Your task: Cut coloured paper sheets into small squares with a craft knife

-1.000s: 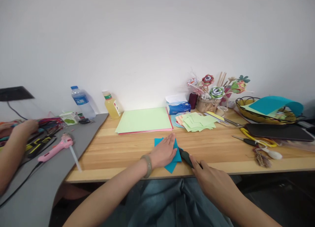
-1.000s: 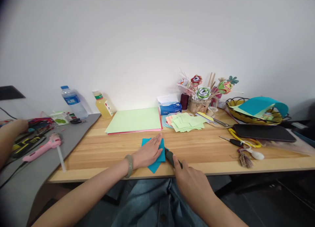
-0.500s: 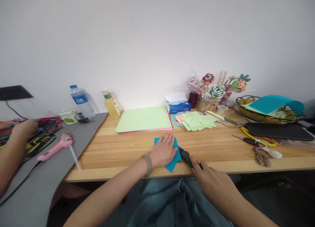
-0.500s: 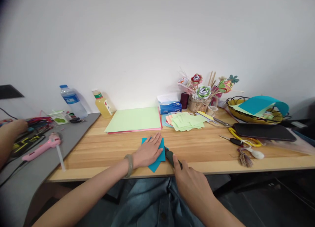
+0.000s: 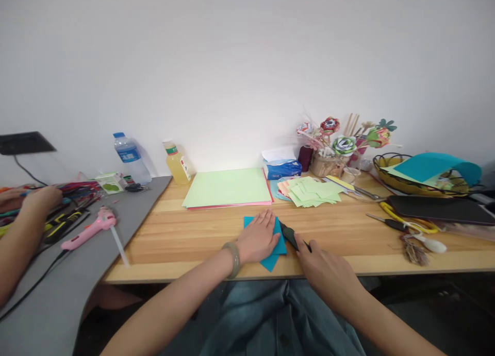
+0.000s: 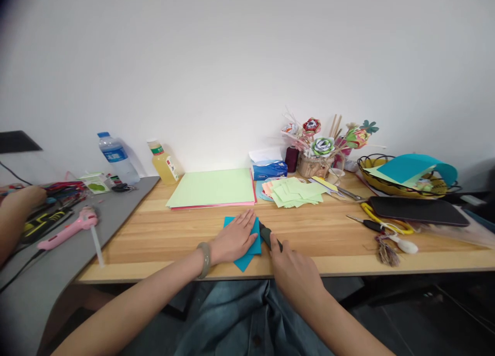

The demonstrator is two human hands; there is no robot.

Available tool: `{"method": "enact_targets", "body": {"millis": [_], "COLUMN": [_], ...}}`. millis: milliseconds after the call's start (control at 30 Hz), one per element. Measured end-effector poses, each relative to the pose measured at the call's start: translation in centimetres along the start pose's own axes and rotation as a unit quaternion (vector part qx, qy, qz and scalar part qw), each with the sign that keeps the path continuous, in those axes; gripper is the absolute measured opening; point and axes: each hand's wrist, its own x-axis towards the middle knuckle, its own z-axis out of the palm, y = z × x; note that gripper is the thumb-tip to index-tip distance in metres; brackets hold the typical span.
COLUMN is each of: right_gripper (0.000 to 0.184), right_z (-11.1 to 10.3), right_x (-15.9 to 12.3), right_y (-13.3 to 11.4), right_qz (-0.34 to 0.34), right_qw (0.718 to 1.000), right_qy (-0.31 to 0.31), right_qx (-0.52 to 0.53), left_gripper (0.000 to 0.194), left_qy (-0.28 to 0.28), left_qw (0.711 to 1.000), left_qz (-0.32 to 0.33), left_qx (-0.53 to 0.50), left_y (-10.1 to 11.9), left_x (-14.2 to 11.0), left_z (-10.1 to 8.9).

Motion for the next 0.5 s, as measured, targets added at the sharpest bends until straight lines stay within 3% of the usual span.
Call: {"method": "enact_targets", "body": {"millis": [267,433,500], "right_gripper": [0.044,0.040,0.039], "right_z": [1.3,3.0,3.6], "right_x": [2.1,2.6,2.6], "right_y": [1.7,5.0,6.2], "right_qz": [0.013,0.042,0.046], "right_qw": [0.999,0.996,0.993], "right_qy": [0.030,0.082,0.105], "right_qx": [-0.002,0.004,0.012], "left_gripper": [0.058,0.052,0.053], "left_qy": [-0.004,0.090,0.094], "left_qw": [0.999,0.987,0.987], "left_qz": [-0.015,-0.034,-0.019], "left_qx": [-0.047,-0.126,-0.128], "left_y": [0.2,-0.6,-0.9], "left_x": [0.1,-0.5,-1.3], "left_z": [-0.5,-1.6,-2.1]}}
